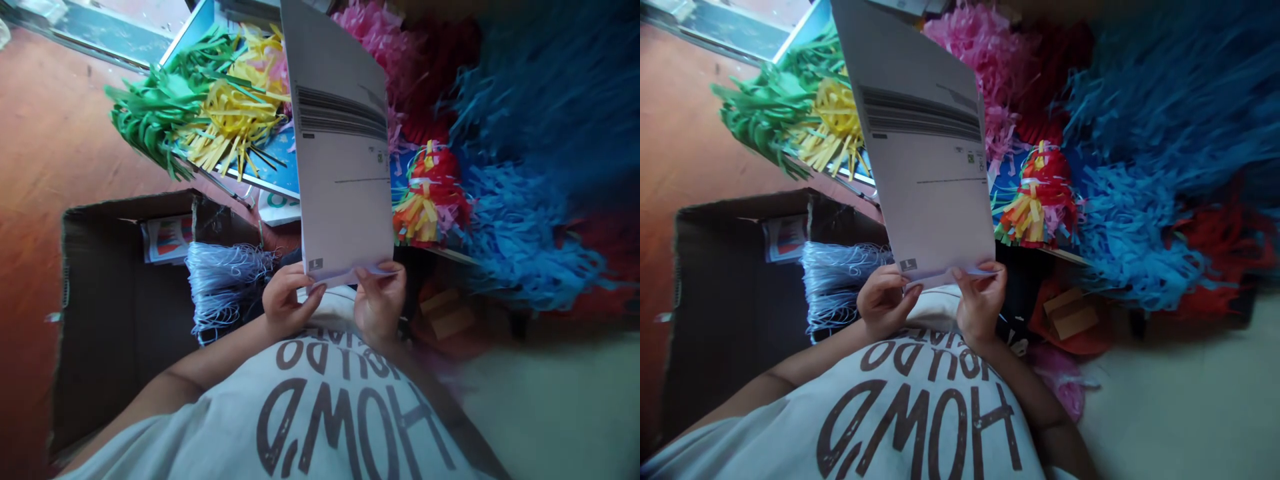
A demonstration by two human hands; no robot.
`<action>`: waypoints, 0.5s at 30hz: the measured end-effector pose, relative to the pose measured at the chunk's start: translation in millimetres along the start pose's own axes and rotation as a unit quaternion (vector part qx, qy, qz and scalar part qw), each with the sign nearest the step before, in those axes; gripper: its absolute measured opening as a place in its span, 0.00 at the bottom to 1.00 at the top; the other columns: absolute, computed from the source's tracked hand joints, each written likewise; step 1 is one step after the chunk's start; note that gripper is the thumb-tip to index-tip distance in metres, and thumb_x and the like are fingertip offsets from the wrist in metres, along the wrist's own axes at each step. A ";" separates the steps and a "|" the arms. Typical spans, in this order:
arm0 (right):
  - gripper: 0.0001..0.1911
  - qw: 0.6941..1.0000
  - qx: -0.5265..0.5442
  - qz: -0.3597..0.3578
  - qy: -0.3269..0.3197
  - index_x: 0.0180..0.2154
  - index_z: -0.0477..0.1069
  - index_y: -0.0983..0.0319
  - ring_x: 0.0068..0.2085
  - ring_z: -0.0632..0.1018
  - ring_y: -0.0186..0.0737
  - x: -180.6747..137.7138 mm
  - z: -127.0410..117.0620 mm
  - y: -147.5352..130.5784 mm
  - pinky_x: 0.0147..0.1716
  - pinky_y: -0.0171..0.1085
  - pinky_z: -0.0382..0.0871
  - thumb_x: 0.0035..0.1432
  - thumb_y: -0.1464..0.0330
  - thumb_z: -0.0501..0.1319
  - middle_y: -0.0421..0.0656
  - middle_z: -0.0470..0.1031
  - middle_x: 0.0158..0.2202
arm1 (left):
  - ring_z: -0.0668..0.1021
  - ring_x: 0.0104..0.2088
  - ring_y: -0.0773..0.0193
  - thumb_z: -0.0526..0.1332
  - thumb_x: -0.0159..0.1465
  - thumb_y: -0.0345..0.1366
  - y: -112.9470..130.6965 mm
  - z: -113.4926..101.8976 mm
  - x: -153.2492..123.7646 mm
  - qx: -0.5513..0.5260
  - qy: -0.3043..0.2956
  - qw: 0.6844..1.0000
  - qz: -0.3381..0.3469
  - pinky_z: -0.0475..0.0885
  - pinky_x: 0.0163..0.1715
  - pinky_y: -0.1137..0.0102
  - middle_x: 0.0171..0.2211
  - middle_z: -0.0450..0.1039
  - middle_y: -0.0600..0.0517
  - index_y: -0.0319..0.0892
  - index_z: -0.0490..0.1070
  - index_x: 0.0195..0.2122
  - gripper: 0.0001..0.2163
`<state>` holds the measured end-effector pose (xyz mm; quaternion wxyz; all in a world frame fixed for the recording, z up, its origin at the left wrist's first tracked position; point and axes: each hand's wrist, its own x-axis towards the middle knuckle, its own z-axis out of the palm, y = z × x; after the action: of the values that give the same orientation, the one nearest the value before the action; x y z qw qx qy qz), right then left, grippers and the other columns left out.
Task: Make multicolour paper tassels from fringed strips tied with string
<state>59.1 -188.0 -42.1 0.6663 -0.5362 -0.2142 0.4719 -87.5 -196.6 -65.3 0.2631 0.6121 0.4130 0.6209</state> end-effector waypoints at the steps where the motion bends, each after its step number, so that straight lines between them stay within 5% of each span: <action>1: 0.25 1.000 0.008 0.007 0.001 0.36 0.59 0.56 0.36 0.75 0.31 0.1 1.6 -1.4 0.42 0.35 0.71 0.44 0.68 0.74 0.32 0.69 0.34 | 0.79 0.39 0.64 0.69 0.56 0.25 0.8 0.1 0.4 0.004 -0.001 1.000 0.005 0.76 0.38 0.70 0.38 0.77 0.52 0.44 0.73 0.40 0.13; 8: 0.20 0.999 0.001 0.037 0.013 0.32 0.65 0.57 0.30 0.73 0.31 -2.1 1.1 -8.1 0.36 0.34 0.71 0.41 0.65 0.74 0.32 0.69 0.27 | 0.78 0.34 0.64 0.69 0.61 0.37 9.5 0.1 10.9 0.073 0.007 0.996 -0.048 0.75 0.35 0.69 0.34 0.78 0.51 0.44 0.78 0.32 0.04; 15: 0.19 0.980 -0.050 0.179 -0.070 0.25 0.74 0.61 0.27 0.76 0.34 9.5 -20.5 -7.8 0.31 0.37 0.71 0.33 0.63 0.79 0.36 0.76 0.24 | 0.77 0.35 0.63 0.65 0.64 0.47 9.0 -6.8 22.8 0.070 -0.031 0.981 -0.180 0.73 0.38 0.68 0.34 0.76 0.50 0.42 0.76 0.24 0.16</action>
<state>82.9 -190.2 -43.9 0.5263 -0.5646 -0.1839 0.6086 -95.1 -183.6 -44.8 0.3397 0.5636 0.5503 0.5139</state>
